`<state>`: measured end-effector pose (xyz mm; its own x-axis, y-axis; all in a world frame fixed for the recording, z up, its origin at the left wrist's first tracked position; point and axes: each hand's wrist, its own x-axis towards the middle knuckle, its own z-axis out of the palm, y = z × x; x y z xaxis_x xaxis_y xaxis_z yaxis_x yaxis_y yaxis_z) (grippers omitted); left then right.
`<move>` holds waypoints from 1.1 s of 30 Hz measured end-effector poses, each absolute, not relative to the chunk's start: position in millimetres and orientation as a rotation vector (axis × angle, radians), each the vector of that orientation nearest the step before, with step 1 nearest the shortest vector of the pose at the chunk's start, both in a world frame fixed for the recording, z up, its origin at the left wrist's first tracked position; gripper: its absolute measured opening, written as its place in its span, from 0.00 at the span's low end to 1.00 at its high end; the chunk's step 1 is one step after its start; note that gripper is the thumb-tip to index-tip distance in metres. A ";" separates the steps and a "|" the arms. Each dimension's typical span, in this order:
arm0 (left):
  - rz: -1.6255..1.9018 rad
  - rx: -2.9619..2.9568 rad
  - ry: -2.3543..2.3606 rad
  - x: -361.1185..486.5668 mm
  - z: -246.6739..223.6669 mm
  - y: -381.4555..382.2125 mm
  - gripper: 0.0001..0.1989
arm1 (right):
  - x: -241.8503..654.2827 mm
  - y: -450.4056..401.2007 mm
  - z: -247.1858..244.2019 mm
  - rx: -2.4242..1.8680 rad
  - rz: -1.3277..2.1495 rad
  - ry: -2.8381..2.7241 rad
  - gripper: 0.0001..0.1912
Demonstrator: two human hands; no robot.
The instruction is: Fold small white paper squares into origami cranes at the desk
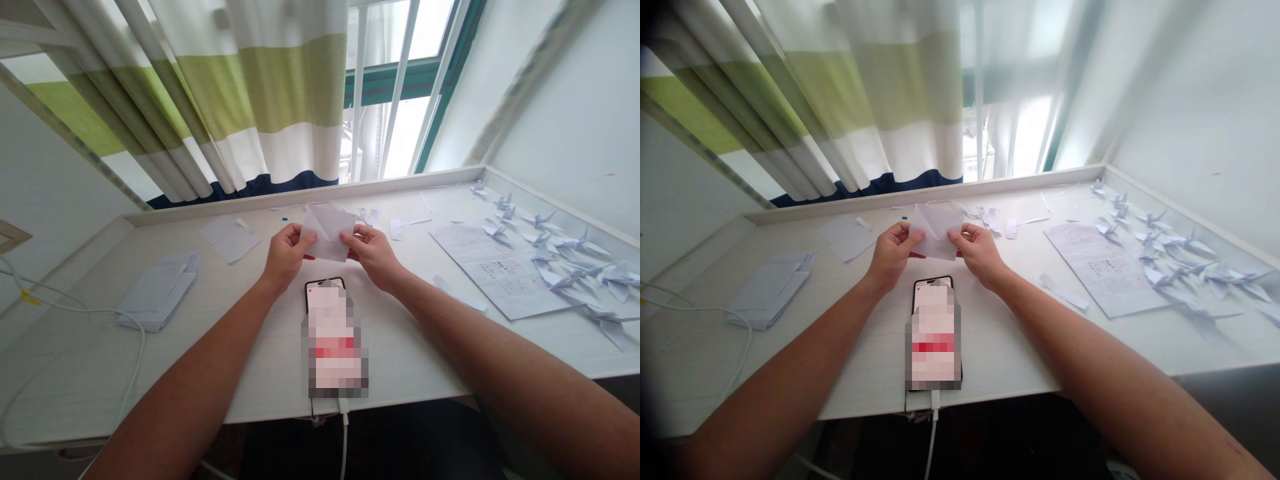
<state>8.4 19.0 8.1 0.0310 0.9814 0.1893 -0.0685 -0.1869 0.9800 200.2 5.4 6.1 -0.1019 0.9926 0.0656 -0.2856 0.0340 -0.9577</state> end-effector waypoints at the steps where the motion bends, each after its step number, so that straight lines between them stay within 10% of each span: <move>1: 1.342 1.337 1.024 8.4 7.3 19.0 0.20 | 200.9 5.8 5.9 -0.913 1.373 -1.093 0.24; 26: 1.453 1.172 0.985 11.9 4.8 22.6 0.29 | 207.4 12.5 5.3 -0.925 1.238 -1.152 0.24; 33: 1.442 1.541 0.961 10.2 6.9 17.4 0.11 | 221.2 17.6 -0.2 -0.899 1.178 -1.212 0.28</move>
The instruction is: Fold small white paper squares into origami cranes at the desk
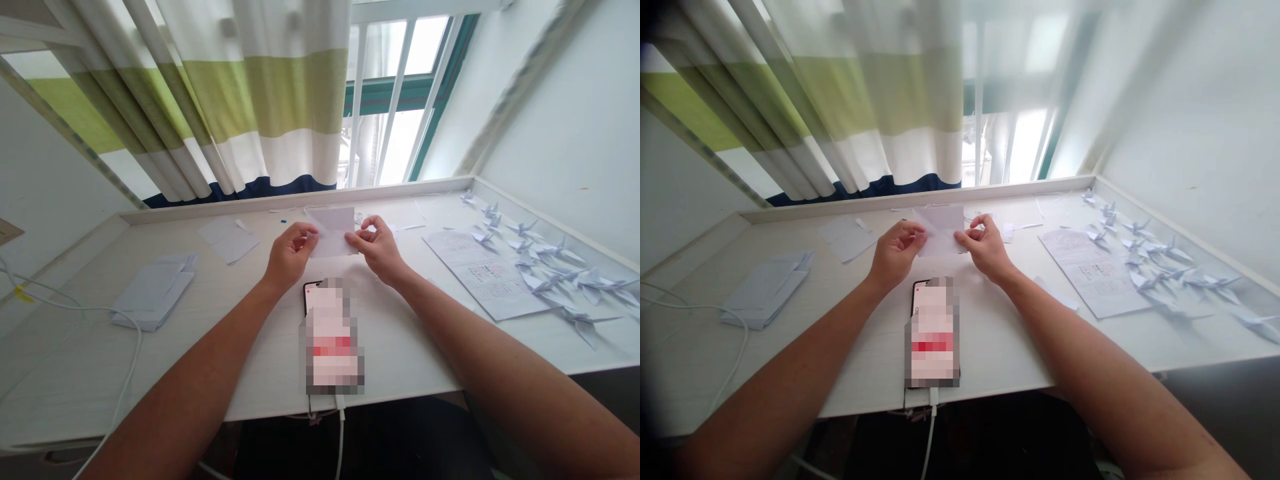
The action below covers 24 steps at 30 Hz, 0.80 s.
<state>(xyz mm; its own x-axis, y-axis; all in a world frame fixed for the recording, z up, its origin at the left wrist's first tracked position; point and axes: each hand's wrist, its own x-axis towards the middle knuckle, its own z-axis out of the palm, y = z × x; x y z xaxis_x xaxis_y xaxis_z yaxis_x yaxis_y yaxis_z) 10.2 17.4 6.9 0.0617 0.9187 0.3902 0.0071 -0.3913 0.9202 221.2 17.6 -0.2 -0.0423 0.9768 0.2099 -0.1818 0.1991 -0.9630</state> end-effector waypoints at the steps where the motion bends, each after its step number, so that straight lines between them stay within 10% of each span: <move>1: 1.416 1.562 0.967 9.5 6.4 18.1 0.11 | 222.7 17.6 0.1 -0.876 1.181 -1.250 0.27; 24: 1.385 1.422 0.910 3.8 -1.3 28.9 0.25 | 220.0 19.1 -0.9 -0.848 1.119 -1.361 0.17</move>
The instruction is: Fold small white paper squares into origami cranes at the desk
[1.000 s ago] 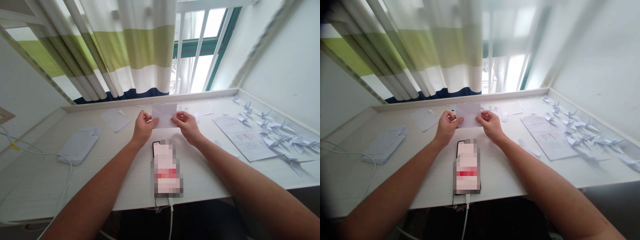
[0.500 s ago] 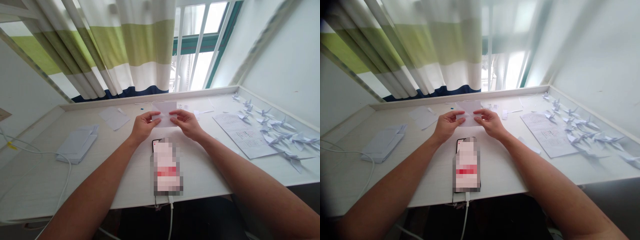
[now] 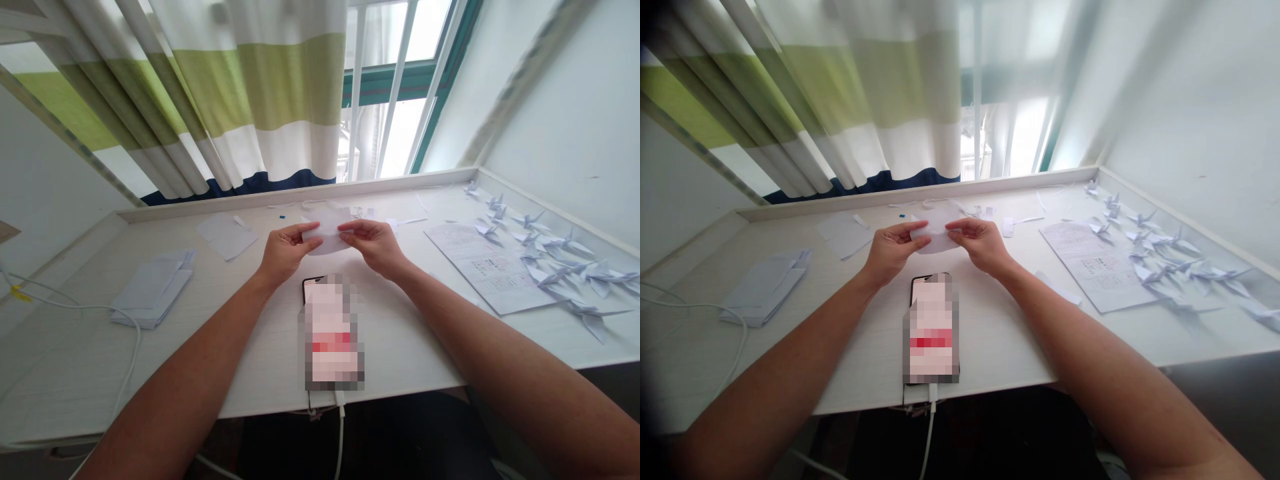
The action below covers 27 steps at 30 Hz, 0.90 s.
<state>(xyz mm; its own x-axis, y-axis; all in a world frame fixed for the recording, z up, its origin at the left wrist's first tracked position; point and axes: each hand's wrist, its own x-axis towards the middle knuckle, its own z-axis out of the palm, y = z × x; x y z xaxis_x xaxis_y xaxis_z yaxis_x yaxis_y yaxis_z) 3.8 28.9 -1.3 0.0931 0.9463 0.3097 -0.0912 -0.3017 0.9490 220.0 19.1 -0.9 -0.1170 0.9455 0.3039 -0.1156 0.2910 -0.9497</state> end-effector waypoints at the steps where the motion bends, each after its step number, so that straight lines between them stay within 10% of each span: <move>1: 1.394 1.450 0.949 2.7 -1.5 29.2 0.23 | 219.7 19.0 -1.2 -0.855 1.119 -1.359 0.18; 27: 1.369 1.931 1.284 -7.0 1.8 34.1 0.06 | 224.2 20.9 3.0 -1.101 0.683 -1.639 0.08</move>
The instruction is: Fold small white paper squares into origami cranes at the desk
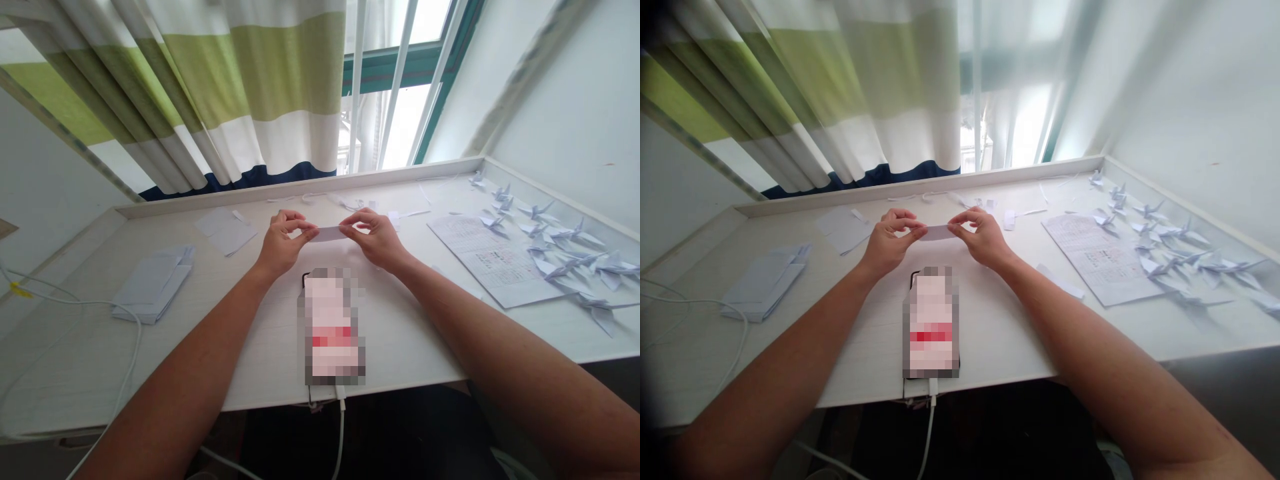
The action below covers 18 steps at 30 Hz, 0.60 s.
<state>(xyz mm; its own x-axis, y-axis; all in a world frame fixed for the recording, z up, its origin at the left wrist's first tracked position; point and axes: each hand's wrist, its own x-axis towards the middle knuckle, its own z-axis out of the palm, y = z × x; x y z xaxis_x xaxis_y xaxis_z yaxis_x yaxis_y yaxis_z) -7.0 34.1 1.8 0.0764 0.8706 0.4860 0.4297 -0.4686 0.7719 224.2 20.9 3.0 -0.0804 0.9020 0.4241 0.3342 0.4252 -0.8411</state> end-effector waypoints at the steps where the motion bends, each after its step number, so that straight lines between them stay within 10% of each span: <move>1: 1.345 1.933 1.273 -6.6 2.5 33.3 0.07 | 224.8 20.7 4.1 -1.101 0.631 -1.669 0.07; 18: 1.179 1.618 1.035 4.2 6.7 21.3 0.26 | 219.8 18.4 -2.5 -0.957 1.110 -1.483 0.20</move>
<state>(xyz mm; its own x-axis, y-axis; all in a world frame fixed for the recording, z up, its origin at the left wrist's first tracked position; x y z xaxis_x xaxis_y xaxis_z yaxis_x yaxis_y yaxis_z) 4.2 21.3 6.7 0.2096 0.9435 0.2566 0.1316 -0.2873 0.9488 219.8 18.4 -2.5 -0.1776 0.9505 0.2550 0.0234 0.2631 -0.9645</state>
